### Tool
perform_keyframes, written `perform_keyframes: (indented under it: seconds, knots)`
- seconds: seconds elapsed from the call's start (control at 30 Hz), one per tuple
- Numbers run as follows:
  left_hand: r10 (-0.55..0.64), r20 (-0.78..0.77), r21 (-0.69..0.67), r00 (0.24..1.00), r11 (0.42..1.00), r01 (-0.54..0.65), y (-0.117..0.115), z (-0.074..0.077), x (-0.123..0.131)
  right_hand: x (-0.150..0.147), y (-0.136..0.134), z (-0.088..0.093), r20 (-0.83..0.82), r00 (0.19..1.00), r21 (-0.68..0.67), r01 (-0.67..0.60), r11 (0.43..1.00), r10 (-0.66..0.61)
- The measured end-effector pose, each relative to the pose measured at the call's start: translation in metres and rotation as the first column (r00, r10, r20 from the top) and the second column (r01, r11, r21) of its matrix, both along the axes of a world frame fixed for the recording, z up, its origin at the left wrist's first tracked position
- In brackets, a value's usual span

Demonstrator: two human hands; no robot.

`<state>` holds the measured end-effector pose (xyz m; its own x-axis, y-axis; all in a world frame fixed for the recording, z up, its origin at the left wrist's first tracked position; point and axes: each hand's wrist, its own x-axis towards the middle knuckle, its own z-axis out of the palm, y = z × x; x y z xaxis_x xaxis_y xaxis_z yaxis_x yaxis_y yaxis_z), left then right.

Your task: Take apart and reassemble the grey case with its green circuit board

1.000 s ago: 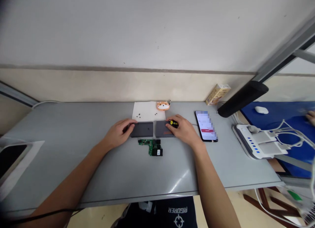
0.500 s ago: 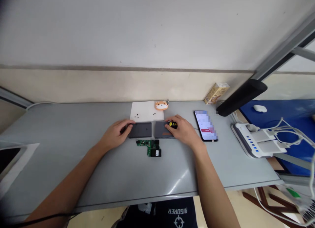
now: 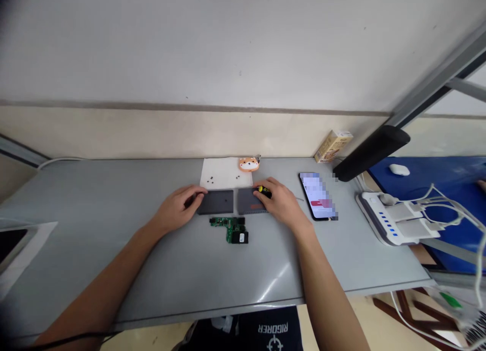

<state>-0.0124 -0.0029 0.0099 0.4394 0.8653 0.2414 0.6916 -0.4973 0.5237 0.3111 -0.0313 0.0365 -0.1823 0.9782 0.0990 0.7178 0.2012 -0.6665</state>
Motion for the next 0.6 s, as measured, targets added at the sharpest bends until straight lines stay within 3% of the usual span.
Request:
perform_keyframes:
  seconds: [0.23,0.6]
  knots:
    - [0.008,0.01,-0.011,1.0,1.0,-0.008,-0.001,0.004,0.001,-0.015,0.0,-0.012,0.086,0.991,0.13,0.09,0.987,-0.102]
    - [0.014,0.043,0.007,0.999,1.0,-0.014,0.0,0.003,-0.003,-0.016,-0.002,-0.01,0.132,0.986,0.142,0.083,0.986,-0.102]
